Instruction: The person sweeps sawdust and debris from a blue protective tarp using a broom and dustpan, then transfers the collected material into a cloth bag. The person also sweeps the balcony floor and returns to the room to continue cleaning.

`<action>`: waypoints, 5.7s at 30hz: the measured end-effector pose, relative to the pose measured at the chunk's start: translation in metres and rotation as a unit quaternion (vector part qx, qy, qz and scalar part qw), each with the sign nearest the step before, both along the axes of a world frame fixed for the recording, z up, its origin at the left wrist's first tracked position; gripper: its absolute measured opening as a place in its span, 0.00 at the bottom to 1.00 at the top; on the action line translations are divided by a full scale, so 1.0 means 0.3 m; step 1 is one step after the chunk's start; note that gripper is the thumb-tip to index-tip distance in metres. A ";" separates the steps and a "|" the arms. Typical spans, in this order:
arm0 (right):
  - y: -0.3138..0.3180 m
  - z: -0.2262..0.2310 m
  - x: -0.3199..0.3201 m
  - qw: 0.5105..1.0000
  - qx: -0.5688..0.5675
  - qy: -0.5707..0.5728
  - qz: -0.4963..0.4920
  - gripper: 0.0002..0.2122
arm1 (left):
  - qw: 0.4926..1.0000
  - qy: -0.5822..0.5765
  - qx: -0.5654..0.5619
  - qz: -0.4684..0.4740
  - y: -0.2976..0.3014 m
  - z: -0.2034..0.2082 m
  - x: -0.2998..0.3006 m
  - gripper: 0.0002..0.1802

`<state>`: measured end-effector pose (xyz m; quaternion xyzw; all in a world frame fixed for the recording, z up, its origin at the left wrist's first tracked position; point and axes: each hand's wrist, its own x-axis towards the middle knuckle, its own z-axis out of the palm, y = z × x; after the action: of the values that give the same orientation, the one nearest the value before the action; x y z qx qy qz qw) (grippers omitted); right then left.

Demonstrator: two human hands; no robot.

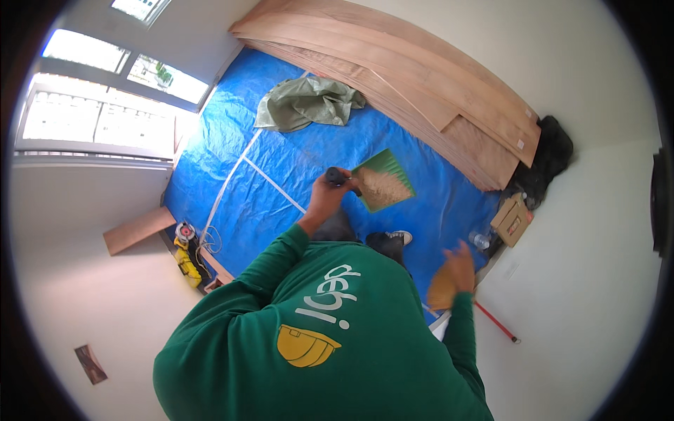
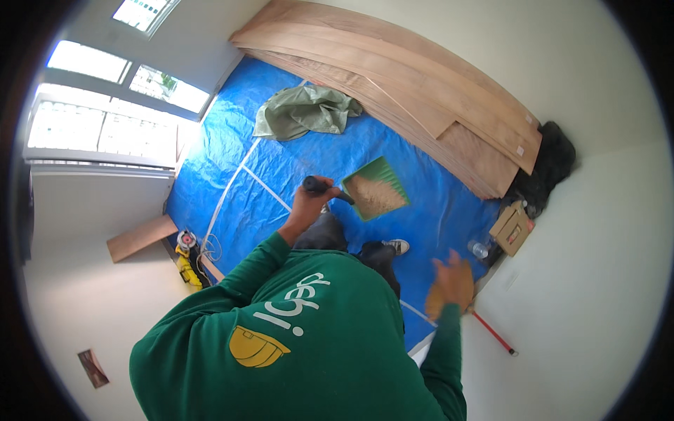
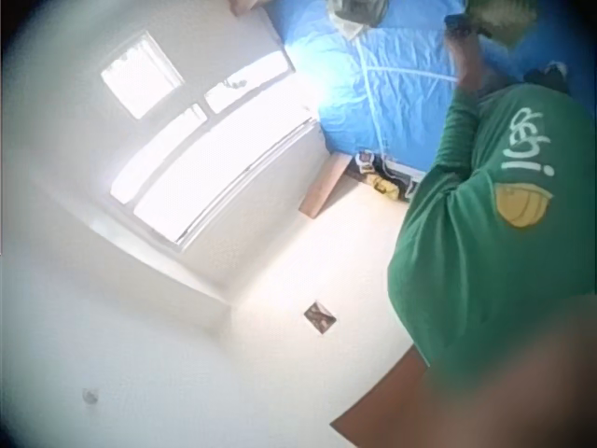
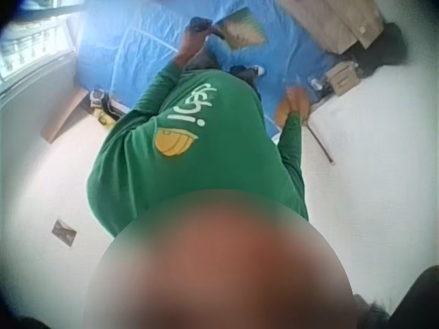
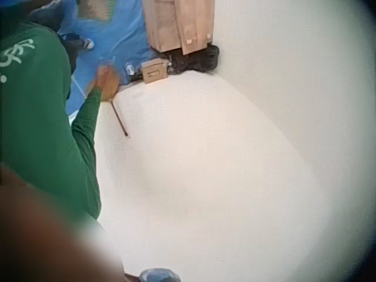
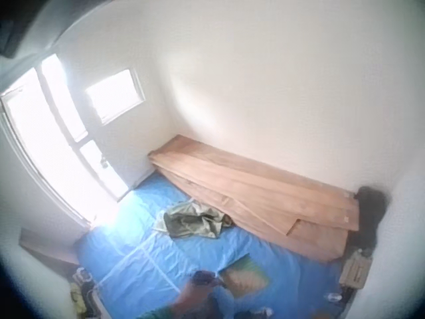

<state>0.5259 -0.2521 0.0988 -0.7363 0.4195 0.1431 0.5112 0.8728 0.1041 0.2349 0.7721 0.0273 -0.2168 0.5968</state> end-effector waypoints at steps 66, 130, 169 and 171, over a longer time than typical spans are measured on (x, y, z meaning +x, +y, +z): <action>0.812 0.307 2.216 0.987 0.048 -0.043 0.147 0.10 | 0.961 -0.166 0.214 -0.061 0.533 -1.550 2.025 0.39; 1.310 0.792 2.838 0.755 0.101 -0.216 0.611 0.08 | 0.986 0.065 0.083 -0.130 0.765 -0.696 2.107 0.53; 2.010 0.652 3.949 0.816 -0.039 -0.053 0.574 0.12 | 0.974 0.162 -0.065 0.145 1.442 -0.450 2.179 0.26; 2.026 0.649 3.929 0.804 -0.050 -0.085 0.586 0.12 | 0.982 0.091 -0.081 0.148 1.433 -0.483 2.182 0.25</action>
<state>1.7045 0.3558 0.2934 -0.8757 -0.1306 0.3310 0.3264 1.5275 0.5340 0.0901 0.6859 0.1777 -0.1968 0.6777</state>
